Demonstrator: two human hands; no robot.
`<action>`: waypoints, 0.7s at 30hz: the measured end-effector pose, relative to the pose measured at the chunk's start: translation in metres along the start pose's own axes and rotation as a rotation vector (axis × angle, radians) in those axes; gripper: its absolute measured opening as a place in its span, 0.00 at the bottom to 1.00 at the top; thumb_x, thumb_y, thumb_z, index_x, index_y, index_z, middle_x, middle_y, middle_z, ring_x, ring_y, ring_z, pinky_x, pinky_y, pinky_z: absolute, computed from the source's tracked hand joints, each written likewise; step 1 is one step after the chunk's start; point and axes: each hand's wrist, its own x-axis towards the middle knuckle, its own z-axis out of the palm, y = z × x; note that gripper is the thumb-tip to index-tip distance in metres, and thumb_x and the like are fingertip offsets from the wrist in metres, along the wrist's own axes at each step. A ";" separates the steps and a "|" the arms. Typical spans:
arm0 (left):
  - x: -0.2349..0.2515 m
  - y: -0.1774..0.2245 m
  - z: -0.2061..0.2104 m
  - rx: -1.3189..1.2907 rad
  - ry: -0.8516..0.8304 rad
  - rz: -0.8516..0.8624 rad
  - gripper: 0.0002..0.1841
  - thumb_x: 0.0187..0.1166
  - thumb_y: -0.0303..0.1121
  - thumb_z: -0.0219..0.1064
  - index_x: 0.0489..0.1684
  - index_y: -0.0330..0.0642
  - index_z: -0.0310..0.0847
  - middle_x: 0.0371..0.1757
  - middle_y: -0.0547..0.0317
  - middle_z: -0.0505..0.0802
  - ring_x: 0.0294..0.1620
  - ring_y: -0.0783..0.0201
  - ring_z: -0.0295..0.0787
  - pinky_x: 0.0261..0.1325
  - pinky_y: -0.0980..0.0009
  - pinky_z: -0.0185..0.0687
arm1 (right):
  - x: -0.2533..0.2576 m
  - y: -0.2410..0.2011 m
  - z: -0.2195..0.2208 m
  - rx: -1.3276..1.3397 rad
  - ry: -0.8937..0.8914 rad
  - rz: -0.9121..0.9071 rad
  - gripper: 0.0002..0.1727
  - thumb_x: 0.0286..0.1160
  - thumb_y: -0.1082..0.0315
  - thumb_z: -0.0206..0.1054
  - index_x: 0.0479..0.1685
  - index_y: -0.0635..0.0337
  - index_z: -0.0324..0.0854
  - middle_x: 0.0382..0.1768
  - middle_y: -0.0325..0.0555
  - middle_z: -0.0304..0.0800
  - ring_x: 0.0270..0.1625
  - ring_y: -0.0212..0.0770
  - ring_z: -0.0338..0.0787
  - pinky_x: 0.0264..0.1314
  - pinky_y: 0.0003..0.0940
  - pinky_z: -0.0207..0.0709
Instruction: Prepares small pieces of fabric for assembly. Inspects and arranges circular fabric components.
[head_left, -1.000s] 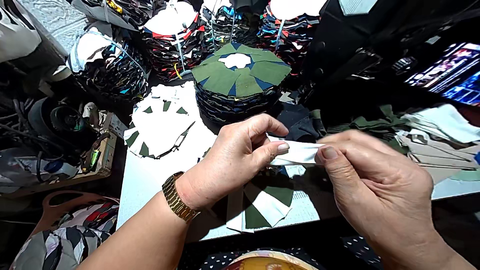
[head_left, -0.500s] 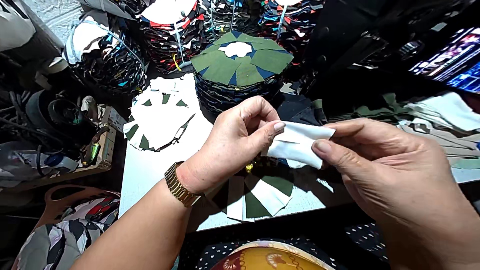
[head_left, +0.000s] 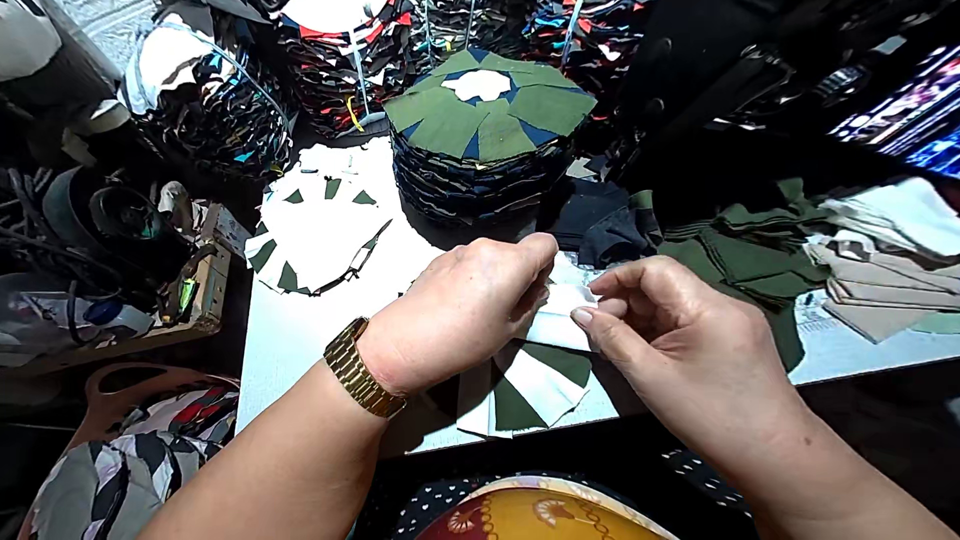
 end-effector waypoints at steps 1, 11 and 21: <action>0.000 0.000 0.001 0.016 0.003 -0.009 0.04 0.83 0.33 0.67 0.44 0.44 0.82 0.27 0.65 0.86 0.27 0.69 0.83 0.30 0.67 0.81 | 0.001 0.001 0.001 -0.028 0.000 -0.021 0.09 0.74 0.62 0.68 0.49 0.52 0.81 0.27 0.28 0.83 0.25 0.20 0.80 0.26 0.18 0.76; -0.001 0.002 -0.003 0.233 0.032 -0.054 0.06 0.79 0.35 0.70 0.47 0.48 0.82 0.24 0.66 0.83 0.25 0.65 0.82 0.27 0.64 0.76 | 0.013 0.006 -0.008 -0.105 0.003 -0.165 0.07 0.75 0.60 0.68 0.35 0.52 0.85 0.31 0.33 0.83 0.32 0.24 0.82 0.32 0.22 0.76; -0.010 0.001 -0.017 0.204 -0.194 -0.025 0.08 0.72 0.43 0.79 0.37 0.54 0.89 0.24 0.72 0.87 0.26 0.71 0.83 0.30 0.64 0.78 | 0.016 0.005 0.010 -0.136 -0.206 -0.470 0.12 0.75 0.68 0.63 0.44 0.57 0.93 0.41 0.41 0.83 0.45 0.40 0.84 0.43 0.33 0.80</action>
